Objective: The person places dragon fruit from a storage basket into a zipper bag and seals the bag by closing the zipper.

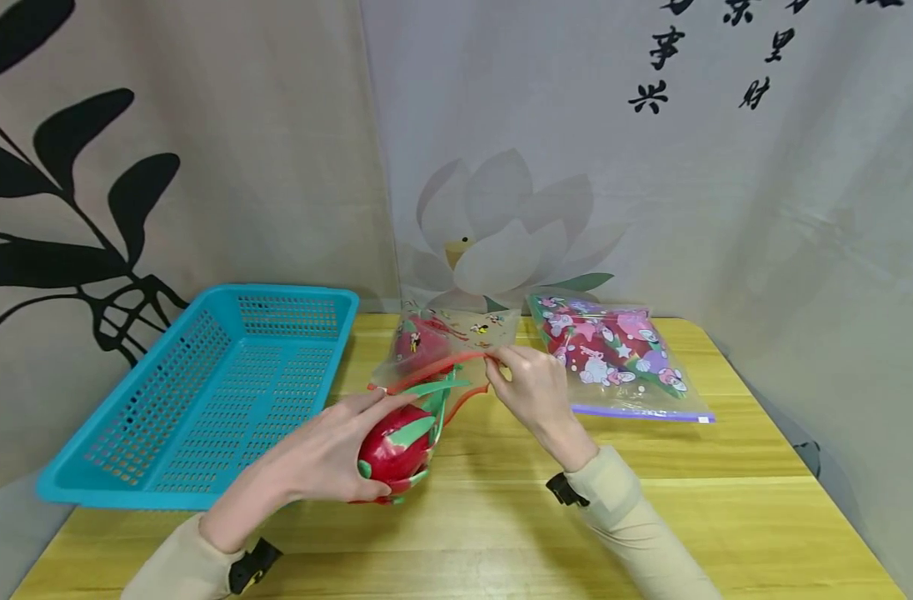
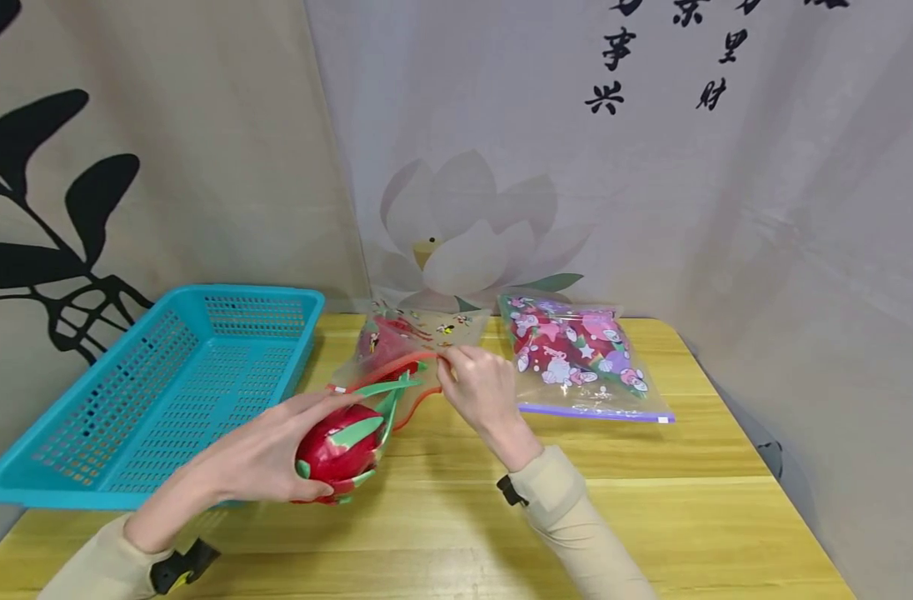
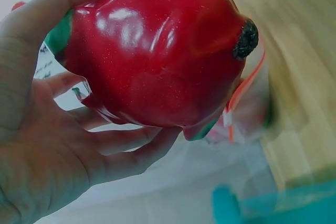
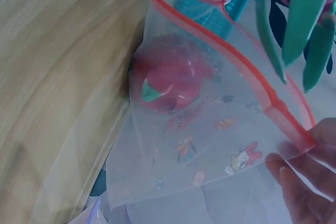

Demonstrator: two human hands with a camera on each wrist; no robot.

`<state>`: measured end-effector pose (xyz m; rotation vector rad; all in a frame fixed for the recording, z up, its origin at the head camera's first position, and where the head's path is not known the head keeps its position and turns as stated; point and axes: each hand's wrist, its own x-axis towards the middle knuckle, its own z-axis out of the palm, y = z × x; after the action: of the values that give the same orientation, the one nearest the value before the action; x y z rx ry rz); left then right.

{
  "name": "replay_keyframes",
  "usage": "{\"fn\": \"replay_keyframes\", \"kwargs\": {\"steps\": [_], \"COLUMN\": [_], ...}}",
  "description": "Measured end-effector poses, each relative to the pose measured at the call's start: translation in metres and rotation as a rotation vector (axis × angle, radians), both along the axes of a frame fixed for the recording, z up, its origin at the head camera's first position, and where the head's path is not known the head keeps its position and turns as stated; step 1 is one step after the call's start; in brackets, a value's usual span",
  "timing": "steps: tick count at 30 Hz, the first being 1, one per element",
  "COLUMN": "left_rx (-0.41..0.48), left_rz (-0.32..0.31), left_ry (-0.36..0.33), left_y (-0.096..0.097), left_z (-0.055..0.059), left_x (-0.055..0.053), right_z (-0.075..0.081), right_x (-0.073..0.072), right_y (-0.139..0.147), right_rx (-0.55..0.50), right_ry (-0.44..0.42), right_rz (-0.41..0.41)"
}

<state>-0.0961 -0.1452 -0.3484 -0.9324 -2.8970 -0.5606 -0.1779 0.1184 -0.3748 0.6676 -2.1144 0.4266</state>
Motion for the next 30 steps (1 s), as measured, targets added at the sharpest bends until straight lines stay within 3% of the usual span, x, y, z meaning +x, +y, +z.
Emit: {"fn": "replay_keyframes", "kwargs": {"steps": [6,10,16,25,30], "left_rx": [0.015,0.047,0.108,0.203,0.236], "left_rz": [-0.056,-0.046,0.034,0.080,0.162], "left_ry": [-0.007,-0.025,-0.065,-0.030,-0.053], "left_y": [0.010,0.014,0.015,0.022,0.031], "left_z": [-0.010,-0.017,-0.025,-0.038,-0.046], "left_x": [-0.005,-0.010,-0.019,-0.031,-0.035], "right_z": [0.000,-0.002,-0.007,-0.013,-0.015], "right_x": [-0.001,0.000,0.003,0.010,0.013], "right_y": [-0.002,-0.001,-0.001,-0.005,-0.005], "right_rx": [-0.021,-0.015,0.012,0.030,0.038], "right_ry": [0.005,0.026,0.052,0.067,0.058], "right_rz": [0.010,0.026,0.044,0.062,0.074]}}
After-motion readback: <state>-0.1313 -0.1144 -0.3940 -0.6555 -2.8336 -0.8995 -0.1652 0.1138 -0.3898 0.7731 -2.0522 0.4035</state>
